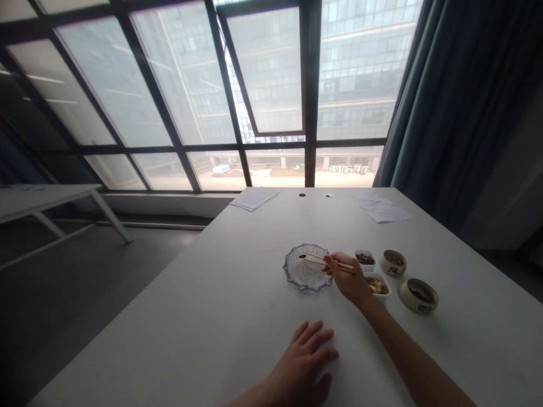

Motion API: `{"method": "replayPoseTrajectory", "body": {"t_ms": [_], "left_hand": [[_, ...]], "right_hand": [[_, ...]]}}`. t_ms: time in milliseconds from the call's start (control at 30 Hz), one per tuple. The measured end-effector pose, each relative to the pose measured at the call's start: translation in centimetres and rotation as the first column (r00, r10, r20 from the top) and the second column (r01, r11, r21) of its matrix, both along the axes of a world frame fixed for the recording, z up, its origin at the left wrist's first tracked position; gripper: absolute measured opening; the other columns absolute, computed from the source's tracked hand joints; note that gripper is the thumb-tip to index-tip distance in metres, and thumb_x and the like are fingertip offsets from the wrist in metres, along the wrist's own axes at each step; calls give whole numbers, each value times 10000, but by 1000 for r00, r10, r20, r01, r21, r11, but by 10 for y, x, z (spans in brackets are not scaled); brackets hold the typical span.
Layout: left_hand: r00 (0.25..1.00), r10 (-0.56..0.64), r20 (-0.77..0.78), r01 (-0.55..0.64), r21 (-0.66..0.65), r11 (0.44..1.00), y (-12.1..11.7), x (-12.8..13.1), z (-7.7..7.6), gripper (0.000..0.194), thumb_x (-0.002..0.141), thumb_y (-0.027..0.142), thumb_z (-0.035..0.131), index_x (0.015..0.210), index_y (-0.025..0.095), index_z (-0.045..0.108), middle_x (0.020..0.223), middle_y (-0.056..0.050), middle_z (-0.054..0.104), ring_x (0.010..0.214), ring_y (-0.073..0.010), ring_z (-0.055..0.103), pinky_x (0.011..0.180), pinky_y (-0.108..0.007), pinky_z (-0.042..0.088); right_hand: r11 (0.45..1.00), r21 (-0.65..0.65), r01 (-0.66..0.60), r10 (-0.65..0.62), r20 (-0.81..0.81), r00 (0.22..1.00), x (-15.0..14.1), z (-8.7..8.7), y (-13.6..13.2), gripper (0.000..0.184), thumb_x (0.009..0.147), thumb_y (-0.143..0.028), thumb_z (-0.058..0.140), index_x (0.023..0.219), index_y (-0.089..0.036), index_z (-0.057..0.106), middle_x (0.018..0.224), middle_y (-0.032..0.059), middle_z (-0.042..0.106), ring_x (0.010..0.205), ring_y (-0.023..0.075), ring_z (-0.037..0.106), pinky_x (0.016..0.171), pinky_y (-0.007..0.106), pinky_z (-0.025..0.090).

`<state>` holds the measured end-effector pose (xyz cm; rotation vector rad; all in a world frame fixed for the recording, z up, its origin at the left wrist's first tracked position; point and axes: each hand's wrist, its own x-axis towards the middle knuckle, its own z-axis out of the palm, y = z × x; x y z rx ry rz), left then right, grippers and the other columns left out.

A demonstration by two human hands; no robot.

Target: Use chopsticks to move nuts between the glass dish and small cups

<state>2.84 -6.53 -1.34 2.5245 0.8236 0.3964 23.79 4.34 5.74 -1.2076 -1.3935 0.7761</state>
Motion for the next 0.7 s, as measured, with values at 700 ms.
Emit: {"method": "replayPoseTrajectory", "body": {"t_ms": [700], "left_hand": [[1000, 17, -15, -17, 0, 1000, 0, 0, -2, 402, 934, 425, 590, 1325, 347, 533, 1572, -4, 463, 1492, -305, 340, 1235, -579, 228]], "right_hand": [[930, 79, 358, -346, -136, 928, 50, 22, -32, 422, 854, -591, 692, 857, -175, 762, 799, 92, 795, 710, 247, 781, 688, 339, 662]]}}
